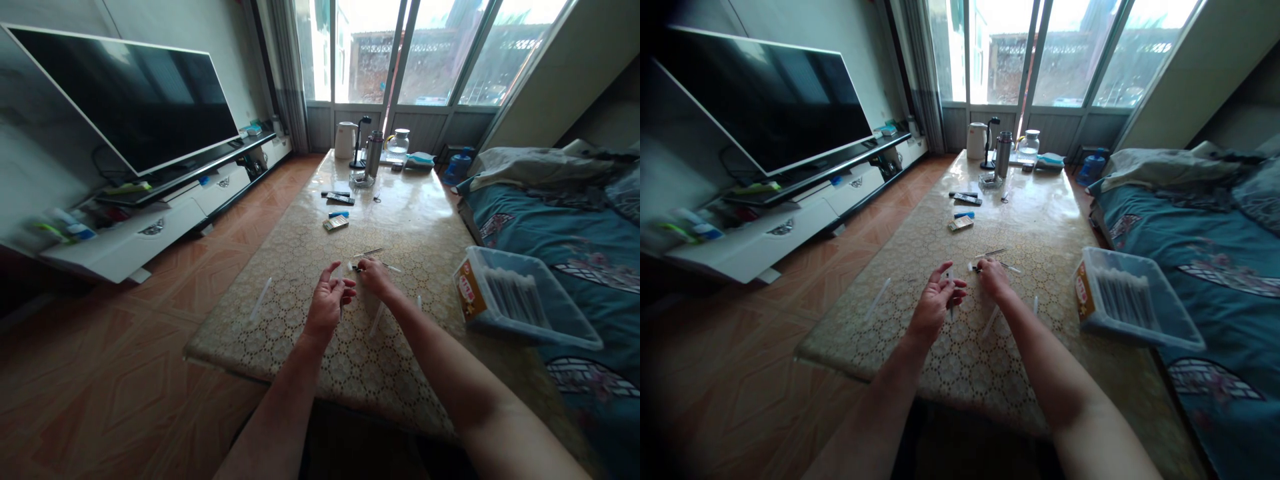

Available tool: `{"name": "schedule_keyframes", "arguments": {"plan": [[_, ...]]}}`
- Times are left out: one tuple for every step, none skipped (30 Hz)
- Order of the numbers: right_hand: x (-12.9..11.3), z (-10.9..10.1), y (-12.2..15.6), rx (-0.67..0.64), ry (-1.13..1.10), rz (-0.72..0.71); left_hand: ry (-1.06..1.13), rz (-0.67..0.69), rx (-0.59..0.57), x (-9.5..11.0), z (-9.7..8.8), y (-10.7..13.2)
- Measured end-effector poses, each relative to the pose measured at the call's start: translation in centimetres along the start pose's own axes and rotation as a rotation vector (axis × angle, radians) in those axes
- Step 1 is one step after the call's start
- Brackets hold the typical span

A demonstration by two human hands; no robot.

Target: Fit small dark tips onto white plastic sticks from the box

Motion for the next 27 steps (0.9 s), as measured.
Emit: {"name": "schedule_keyframes", "arguments": {"plan": [[-0.1, 0.2, 0.1, 0.002, 0.017, -0.001, -0.013, 0.007, 0.000, 0.0, 0.1, 0.1], [-0.3, 0.2, 0.1, -0.001, 0.027, -0.002, -0.030, 0.014, -0.005, 0.1, 0.1, 0.2], [-0.4, 0.2, 0.1, -0.008, 0.030, -0.005, -0.049, 0.020, -0.010, 0.1, 0.1, 0.2], [-0.6, 0.0, 0.2, -0.018, 0.024, -0.007, -0.069, 0.025, -0.014, 0.1, 0.1, 0.2], [-0.7, -0.2, 0.2, -0.031, 0.011, -0.008, -0.087, 0.029, -0.017, 0.0, 0.0, 0.2], [-0.9, -0.6, 0.3, -0.043, 0.001, -0.009, -0.105, 0.035, -0.021, 0.0, -0.1, 0.2], [-1.0, -1.1, 0.4, -0.057, -0.030, -0.007, -0.121, 0.043, -0.027, 0.0, -0.1, 0.2], [-1.3, -1.6, 0.7, -0.077, -0.105, -0.007, -0.136, 0.054, -0.036, -0.1, -0.2, 0.1], [-1.5, -2.3, 1.0, -0.100, -0.229, -0.014, -0.146, 0.064, -0.048, -0.1, -0.2, 0.1], [-1.8, -3.0, 1.3, -0.123, -0.388, -0.030, -0.152, 0.071, -0.062, -0.2, -0.2, 0.1], [-2.2, -3.8, 1.8, -0.147, -0.559, -0.055, -0.154, 0.075, -0.075, -0.3, -0.2, 0.1], [-2.6, -4.7, 2.2, -0.165, -0.714, -0.084, -0.154, 0.075, -0.085, -0.4, -0.1, 0.1], [-3.0, -5.5, 2.5, -0.180, -0.824, -0.114, -0.154, 0.073, -0.091, -0.4, -0.1, 0.1], [-3.4, -6.2, 2.9, -0.193, -0.873, -0.140, -0.160, 0.070, -0.097, -0.5, 0.0, 0.2], [-3.7, -6.8, 3.1, -0.206, -0.886, -0.157, -0.174, 0.071, -0.104, -0.6, 0.1, 0.2], [-4.0, -7.3, 3.3, -0.223, -0.881, -0.169, -0.193, 0.077, -0.115, -0.6, 0.2, 0.2], [-4.2, -7.7, 3.4, -0.239, -0.868, -0.178, -0.215, 0.087, -0.127, -0.6, 0.3, 0.2], [-4.4, -7.9, 3.5, -0.255, -0.853, -0.185, -0.234, 0.098, -0.137, -0.6, 0.4, 0.2], [-4.5, -8.1, 3.5, -0.272, -0.836, -0.190, -0.250, 0.108, -0.145, -0.6, 0.4, 0.2], [-4.5, -8.2, 3.5, -0.287, -0.820, -0.193, -0.263, 0.115, -0.150, -0.6, 0.5, 0.2], [-4.6, -8.2, 3.5, -0.303, -0.803, -0.194, -0.271, 0.119, -0.152, -0.6, 0.5, 0.2], [-4.6, -8.3, 3.4, -0.317, -0.785, -0.194, -0.278, 0.122, -0.152, -0.6, 0.5, 0.2], [-4.6, -8.4, 3.4, -0.329, -0.765, -0.193, -0.283, 0.126, -0.152, -0.6, 0.5, 0.2], [-4.7, -8.5, 3.4, -0.339, -0.743, -0.192, -0.289, 0.132, -0.154, -0.6, 0.4, 0.2], [-4.7, -8.6, 3.4, -0.343, -0.719, -0.191, -0.296, 0.138, -0.156, -0.6, 0.4, 0.2], [-4.8, -8.7, 3.4, -0.344, -0.693, -0.190, -0.304, 0.146, -0.155, -0.5, 0.4, 0.2], [-4.9, -8.7, 3.3, -0.342, -0.667, -0.190, -0.315, 0.152, -0.155, -0.5, 0.4, 0.2]]}}
Point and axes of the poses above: each hand's wrist, its own y-axis away from the middle knuckle, its own z-axis out of the palm, x = y × z, the point moved 2 cm from there along -y, towards the middle knuckle, and after that the axes turned 5 degrees about y, right-handed, at the moved point
